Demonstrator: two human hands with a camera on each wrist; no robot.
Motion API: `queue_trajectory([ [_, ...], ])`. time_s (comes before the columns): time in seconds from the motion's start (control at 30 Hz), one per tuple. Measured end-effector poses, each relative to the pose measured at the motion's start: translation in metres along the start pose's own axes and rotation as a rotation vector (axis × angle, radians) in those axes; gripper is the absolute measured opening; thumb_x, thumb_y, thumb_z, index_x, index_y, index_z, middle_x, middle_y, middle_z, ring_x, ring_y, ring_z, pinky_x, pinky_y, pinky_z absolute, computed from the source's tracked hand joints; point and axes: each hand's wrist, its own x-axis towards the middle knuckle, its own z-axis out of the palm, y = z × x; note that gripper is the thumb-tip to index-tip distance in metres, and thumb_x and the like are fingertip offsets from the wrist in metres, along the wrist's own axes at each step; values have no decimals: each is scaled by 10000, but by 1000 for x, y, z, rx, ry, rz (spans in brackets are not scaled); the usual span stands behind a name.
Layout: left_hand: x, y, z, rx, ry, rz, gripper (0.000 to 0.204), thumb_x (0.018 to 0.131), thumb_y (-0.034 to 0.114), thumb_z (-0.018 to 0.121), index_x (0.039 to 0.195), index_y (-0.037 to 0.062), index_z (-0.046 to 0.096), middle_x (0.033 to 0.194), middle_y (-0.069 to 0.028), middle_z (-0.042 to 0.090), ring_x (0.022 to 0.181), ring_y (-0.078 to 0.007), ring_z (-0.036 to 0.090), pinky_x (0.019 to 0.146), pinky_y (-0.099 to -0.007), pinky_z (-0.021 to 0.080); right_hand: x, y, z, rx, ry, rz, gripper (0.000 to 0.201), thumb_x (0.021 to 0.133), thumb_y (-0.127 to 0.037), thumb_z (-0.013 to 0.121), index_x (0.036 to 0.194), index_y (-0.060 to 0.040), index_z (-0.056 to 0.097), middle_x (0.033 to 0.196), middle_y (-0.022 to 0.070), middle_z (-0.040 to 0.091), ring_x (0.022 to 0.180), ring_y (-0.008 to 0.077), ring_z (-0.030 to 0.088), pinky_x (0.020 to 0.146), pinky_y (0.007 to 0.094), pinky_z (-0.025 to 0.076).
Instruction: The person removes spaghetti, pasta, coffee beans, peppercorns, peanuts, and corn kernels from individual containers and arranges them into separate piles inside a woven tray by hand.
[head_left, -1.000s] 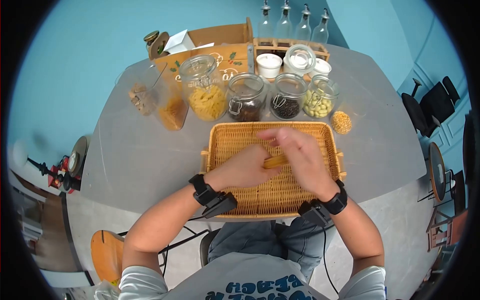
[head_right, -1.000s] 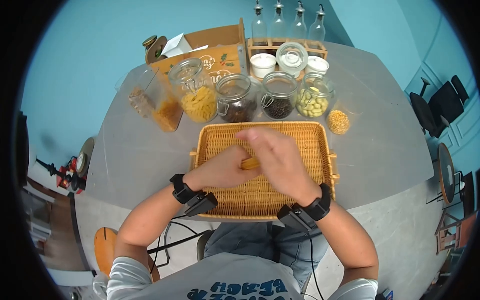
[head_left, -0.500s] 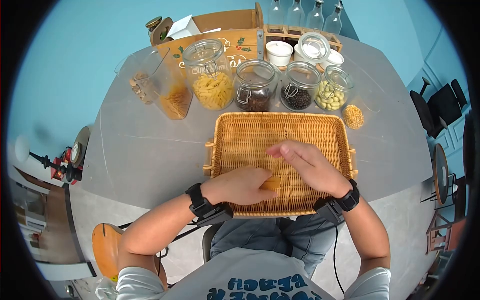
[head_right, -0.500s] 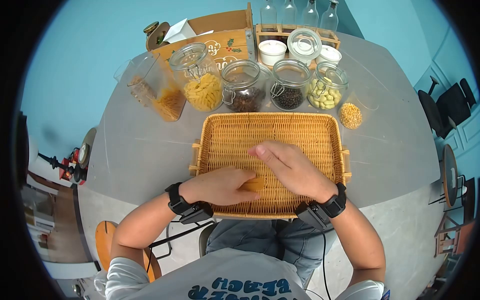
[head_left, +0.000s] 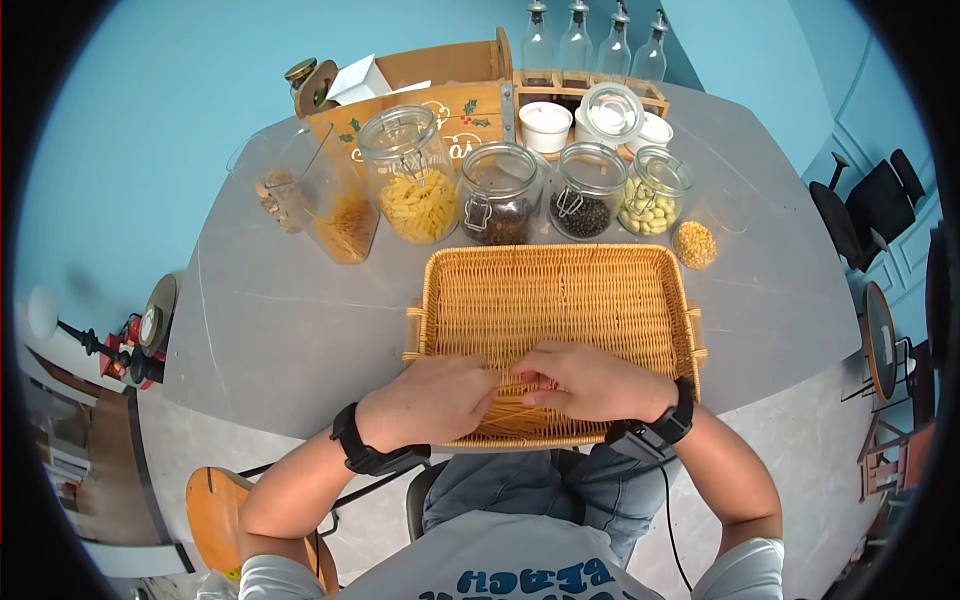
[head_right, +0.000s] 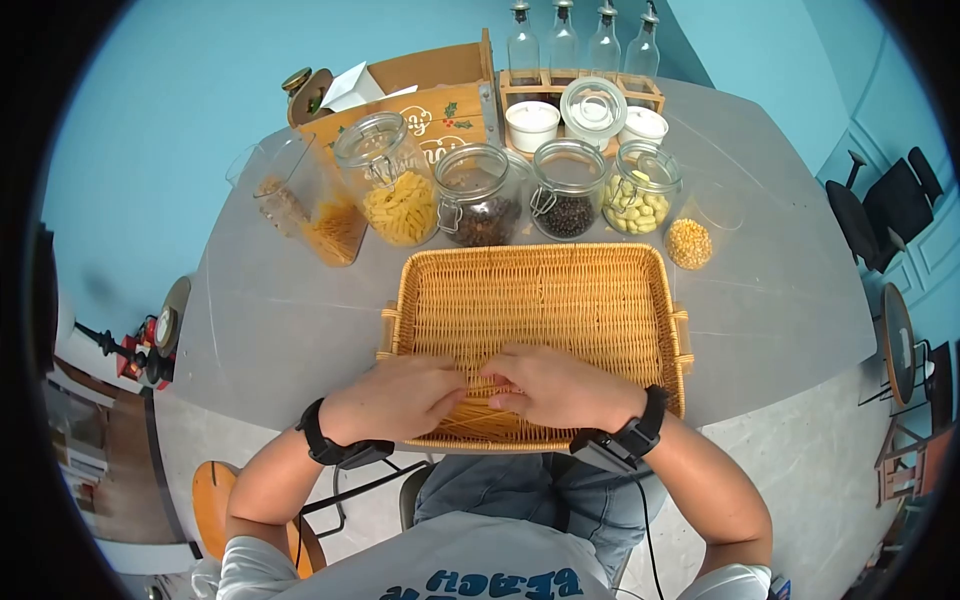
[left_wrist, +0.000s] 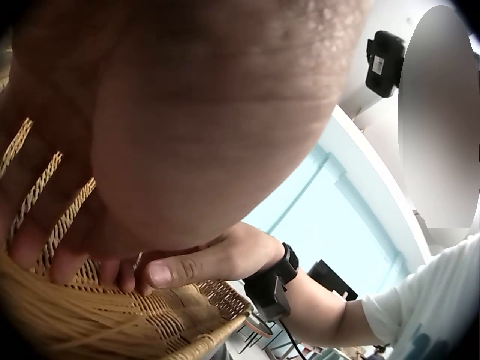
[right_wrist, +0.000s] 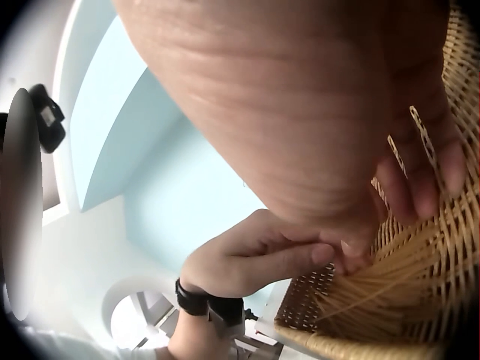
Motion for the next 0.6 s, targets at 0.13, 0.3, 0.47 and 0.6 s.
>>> queue_trajectory([
  [0.13,-4,-3,2,-111,-136,26,180,992,149,551,1031,22,673,941,-182,677,915,-397,661,785,-488,517,4,-5,6,-89,-22,-71,282,956,-199,681,1179,-27,661,1068,166,648,986,367,655,845,450,523],
  [0.3,-6,-8,-2,-231,-111,1,175,996,155,556,1031,26,668,911,-204,680,910,-408,659,781,-490,515,2,-15,5,-21,-163,-32,181,946,-137,649,1078,-21,692,1012,180,686,981,384,667,845,454,524],
  [0.47,-9,-14,2,-225,-91,66,181,1003,159,553,1041,29,673,915,-203,684,902,-409,656,767,-491,511,6,-12,1,-25,-201,-78,170,946,-124,641,1072,-24,695,1010,183,684,975,391,666,825,462,521],
  [0.6,-10,-17,-23,-312,12,43,171,983,161,601,1054,27,681,908,-192,682,896,-391,664,763,-467,529,14,-20,-22,-92,-74,-133,159,944,-109,656,1064,-18,707,978,168,698,931,373,677,803,433,542],
])
